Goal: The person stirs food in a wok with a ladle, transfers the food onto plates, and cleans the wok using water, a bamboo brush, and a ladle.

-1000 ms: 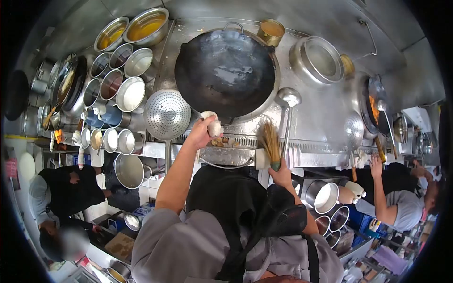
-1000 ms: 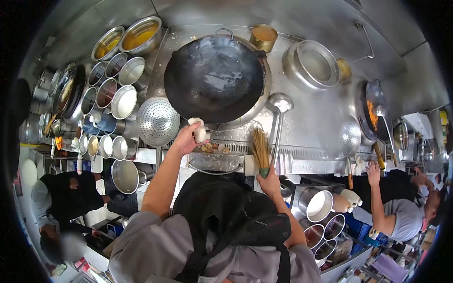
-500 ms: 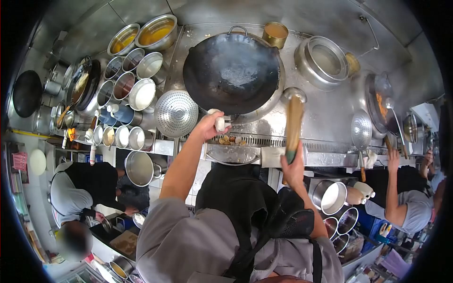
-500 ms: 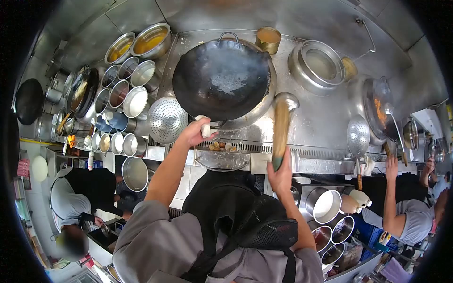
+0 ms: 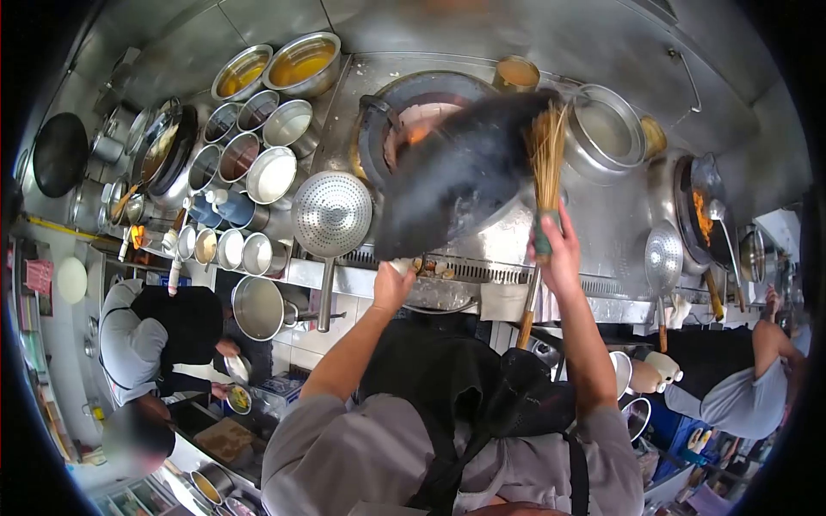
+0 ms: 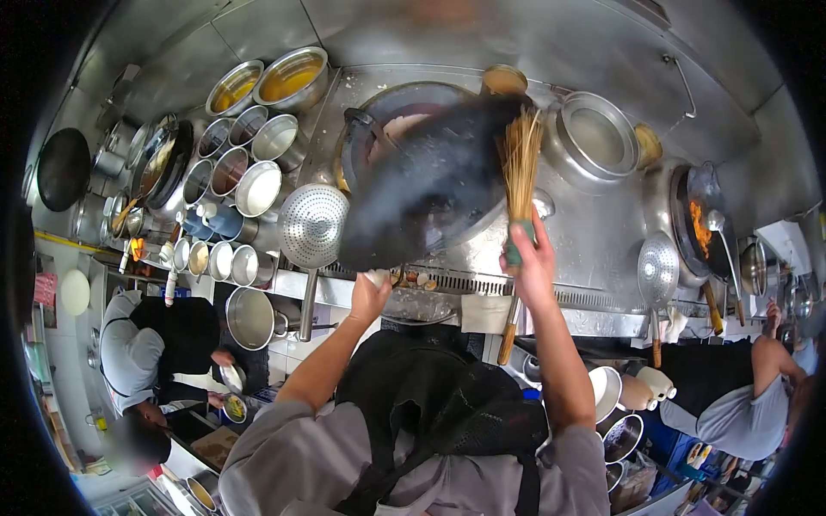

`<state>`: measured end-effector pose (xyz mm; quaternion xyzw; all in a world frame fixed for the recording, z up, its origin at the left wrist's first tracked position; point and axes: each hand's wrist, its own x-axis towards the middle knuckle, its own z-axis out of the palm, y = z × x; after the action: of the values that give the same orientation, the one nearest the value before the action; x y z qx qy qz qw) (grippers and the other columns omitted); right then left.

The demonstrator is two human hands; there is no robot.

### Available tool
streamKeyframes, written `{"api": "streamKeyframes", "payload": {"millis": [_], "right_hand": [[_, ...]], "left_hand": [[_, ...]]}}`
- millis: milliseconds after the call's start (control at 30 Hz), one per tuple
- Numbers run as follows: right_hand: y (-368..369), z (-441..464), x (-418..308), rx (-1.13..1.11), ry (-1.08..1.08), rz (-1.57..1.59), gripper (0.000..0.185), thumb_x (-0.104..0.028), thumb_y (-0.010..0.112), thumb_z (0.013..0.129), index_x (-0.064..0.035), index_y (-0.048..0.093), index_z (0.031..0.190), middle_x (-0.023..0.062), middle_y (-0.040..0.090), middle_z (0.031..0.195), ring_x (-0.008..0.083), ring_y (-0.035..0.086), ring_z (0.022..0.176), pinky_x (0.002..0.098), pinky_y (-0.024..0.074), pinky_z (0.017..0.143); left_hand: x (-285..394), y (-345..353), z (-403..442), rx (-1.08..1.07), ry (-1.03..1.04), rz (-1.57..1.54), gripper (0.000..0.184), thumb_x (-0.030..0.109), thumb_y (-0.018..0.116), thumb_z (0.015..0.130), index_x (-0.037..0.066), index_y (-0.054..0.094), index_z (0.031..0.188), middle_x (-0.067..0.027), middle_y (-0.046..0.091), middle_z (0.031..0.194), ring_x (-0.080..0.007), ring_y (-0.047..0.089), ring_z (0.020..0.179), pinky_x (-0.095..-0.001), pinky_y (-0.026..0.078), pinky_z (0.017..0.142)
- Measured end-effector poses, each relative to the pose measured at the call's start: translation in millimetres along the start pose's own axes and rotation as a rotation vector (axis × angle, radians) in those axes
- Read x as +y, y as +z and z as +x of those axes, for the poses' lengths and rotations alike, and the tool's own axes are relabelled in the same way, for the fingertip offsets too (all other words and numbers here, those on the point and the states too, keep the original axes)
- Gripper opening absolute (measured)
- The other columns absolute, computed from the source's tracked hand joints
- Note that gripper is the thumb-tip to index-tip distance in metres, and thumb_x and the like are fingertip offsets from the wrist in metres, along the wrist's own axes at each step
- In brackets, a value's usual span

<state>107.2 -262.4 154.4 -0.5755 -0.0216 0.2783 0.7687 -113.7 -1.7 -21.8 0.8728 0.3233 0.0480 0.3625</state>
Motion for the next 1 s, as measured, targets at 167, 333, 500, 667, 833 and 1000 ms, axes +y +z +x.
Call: {"api": "streamKeyframes", "payload": {"millis": [167,333,500,667,833,1000], "right_hand": [[42.9,3.0,100.1,-0.301,-0.43,-0.598,0.082,-0.015,0.073,0.096,-0.015,0.028,0.164,0.0119,0.069,0.118,0.0255,0.069,0.098,0.0406,0.0589,0.077],[-98.9,75.3,66.1,-0.265,-0.158,-1.672,0.071,-0.036,0.074,0.088,-0.0182,0.048,0.151,0.0261,0.072,0.106,0.0436,0.07,0.096,0.0534,0.0561,0.085],[-5.3,134.2,-161.0,0.2,-0.648,-1.469,0.071,-0.023,0.077,0.09,-0.0054,0.049,0.152,0.022,0.061,0.143,0.031,0.068,0.12,0.0385,0.0545,0.096],[122.2,165.0,-234.9,0.348,-1.238,-1.078,0.073,-0.024,0.079,0.093,0.0026,0.045,0.152,0.0197,0.059,0.146,0.0242,0.059,0.129,0.035,0.0447,0.11],[177.3,244.3,-148.8,0.488,-1.425,-0.833,0.088,-0.026,0.073,0.096,0.0111,0.022,0.158,0.0327,0.035,0.159,0.041,0.033,0.151,0.0442,0.0256,0.124],[207.0,296.5,56.2,0.378,-0.727,-0.78,0.073,-0.029,0.07,0.093,-0.0003,0.038,0.152,0.03,0.067,0.119,0.0415,0.071,0.102,0.045,0.057,0.094]], "left_hand": [[24.0,17.2,-0.9,0.085,0.195,-0.098,0.077,0.016,0.075,0.084,-0.009,0.034,0.144,-0.0326,0.065,0.108,-0.0512,0.064,0.1,-0.0516,0.053,0.089],[39.1,-22.2,47.1,0.13,0.123,-0.499,0.043,0.015,0.061,0.09,-0.006,0.045,0.125,-0.0257,0.064,0.112,-0.0401,0.064,0.102,-0.046,0.051,0.092],[37.7,-17.6,94.4,0.067,-0.072,-0.65,0.051,0.015,0.061,0.089,-0.011,0.042,0.127,-0.0277,0.064,0.111,-0.0373,0.066,0.102,-0.0436,0.051,0.092],[24.2,-7.1,108.7,-0.046,-0.274,-0.924,0.053,0.026,0.068,0.094,-0.008,0.045,0.127,-0.0204,0.063,0.117,-0.0265,0.064,0.101,-0.0379,0.051,0.09],[37.4,-19.4,90.7,-0.28,-0.365,-1.258,0.043,0.027,0.066,0.101,0.004,0.043,0.129,-0.0116,0.057,0.112,-0.0193,0.064,0.089,-0.0347,0.061,0.055],[0.1,18.8,104.0,-0.23,-0.251,-1.184,0.033,0.019,0.061,0.103,0.007,0.042,0.127,-0.0114,0.058,0.114,-0.0209,0.066,0.09,-0.0393,0.065,0.06]]}}
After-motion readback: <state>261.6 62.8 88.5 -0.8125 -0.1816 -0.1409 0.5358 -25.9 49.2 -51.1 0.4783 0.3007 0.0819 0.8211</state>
